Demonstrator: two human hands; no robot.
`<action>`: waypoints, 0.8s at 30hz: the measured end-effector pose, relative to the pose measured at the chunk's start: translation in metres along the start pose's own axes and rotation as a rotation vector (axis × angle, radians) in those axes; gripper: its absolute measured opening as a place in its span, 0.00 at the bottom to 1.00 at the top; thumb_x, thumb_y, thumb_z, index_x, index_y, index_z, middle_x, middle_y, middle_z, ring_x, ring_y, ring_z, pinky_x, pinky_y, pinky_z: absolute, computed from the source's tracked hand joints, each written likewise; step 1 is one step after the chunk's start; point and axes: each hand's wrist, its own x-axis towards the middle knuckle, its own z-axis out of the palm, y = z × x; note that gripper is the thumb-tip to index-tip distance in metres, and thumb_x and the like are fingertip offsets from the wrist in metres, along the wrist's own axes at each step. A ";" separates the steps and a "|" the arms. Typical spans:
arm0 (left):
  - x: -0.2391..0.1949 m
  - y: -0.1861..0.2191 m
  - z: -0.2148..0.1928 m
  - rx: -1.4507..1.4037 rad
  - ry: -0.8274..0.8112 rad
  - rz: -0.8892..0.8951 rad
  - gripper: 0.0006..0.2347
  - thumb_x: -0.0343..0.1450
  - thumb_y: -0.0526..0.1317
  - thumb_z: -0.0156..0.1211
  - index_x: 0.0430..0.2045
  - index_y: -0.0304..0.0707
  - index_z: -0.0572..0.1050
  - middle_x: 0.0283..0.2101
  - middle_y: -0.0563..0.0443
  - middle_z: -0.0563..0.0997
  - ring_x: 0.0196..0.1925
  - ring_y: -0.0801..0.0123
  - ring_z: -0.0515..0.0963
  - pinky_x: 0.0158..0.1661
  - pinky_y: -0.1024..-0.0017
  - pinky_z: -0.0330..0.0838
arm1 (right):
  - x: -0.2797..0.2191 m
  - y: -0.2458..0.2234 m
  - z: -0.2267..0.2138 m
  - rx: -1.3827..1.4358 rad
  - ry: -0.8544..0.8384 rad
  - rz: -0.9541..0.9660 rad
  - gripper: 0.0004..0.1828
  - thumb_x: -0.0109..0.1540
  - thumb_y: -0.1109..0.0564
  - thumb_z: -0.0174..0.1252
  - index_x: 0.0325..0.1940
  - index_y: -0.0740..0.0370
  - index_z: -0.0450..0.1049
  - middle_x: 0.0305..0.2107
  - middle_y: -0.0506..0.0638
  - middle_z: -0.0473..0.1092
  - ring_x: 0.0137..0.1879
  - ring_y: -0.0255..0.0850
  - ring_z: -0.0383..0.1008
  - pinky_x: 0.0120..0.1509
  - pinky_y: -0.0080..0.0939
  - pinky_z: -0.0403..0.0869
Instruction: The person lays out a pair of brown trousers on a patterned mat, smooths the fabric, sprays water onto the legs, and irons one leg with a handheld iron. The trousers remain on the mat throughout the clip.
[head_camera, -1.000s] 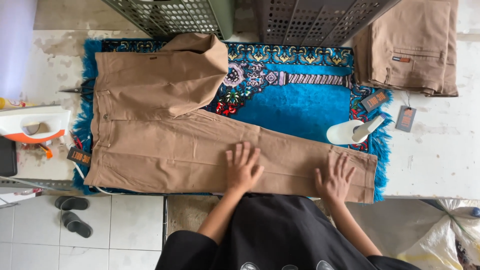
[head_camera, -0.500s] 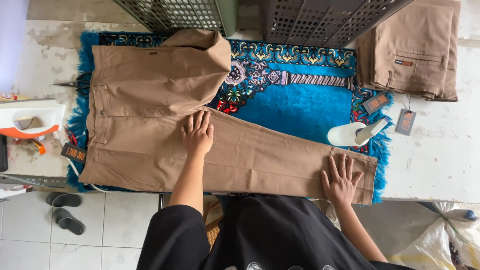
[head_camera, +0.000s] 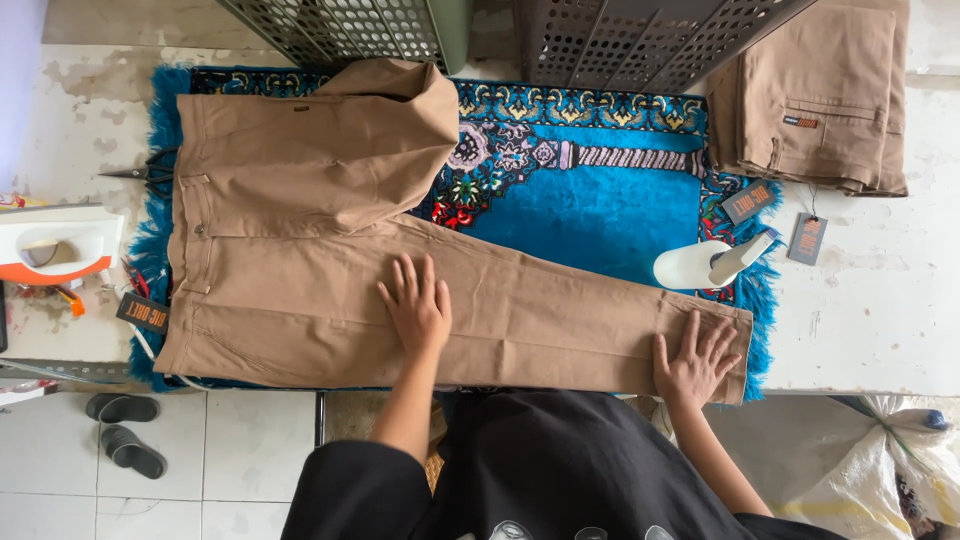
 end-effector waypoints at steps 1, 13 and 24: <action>-0.018 0.007 -0.006 -0.001 -0.003 0.000 0.21 0.76 0.46 0.49 0.66 0.46 0.68 0.71 0.34 0.63 0.74 0.42 0.60 0.66 0.33 0.46 | 0.000 0.004 0.006 -0.002 -0.002 0.002 0.45 0.65 0.21 0.32 0.83 0.36 0.42 0.80 0.60 0.35 0.84 0.57 0.28 0.80 0.75 0.34; -0.131 -0.074 -0.051 0.152 -0.131 -0.317 0.28 0.72 0.60 0.49 0.69 0.58 0.65 0.75 0.40 0.60 0.77 0.48 0.56 0.68 0.34 0.36 | 0.006 0.028 -0.004 -0.058 -0.063 -0.027 0.39 0.69 0.23 0.28 0.82 0.31 0.42 0.81 0.50 0.35 0.85 0.53 0.27 0.80 0.77 0.32; -0.131 -0.156 -0.087 0.191 -0.201 -0.495 0.24 0.75 0.58 0.41 0.69 0.68 0.61 0.76 0.61 0.55 0.78 0.59 0.54 0.66 0.35 0.46 | -0.005 -0.026 -0.055 -0.073 -0.161 0.145 0.43 0.66 0.25 0.25 0.83 0.41 0.40 0.80 0.53 0.31 0.83 0.55 0.23 0.77 0.74 0.31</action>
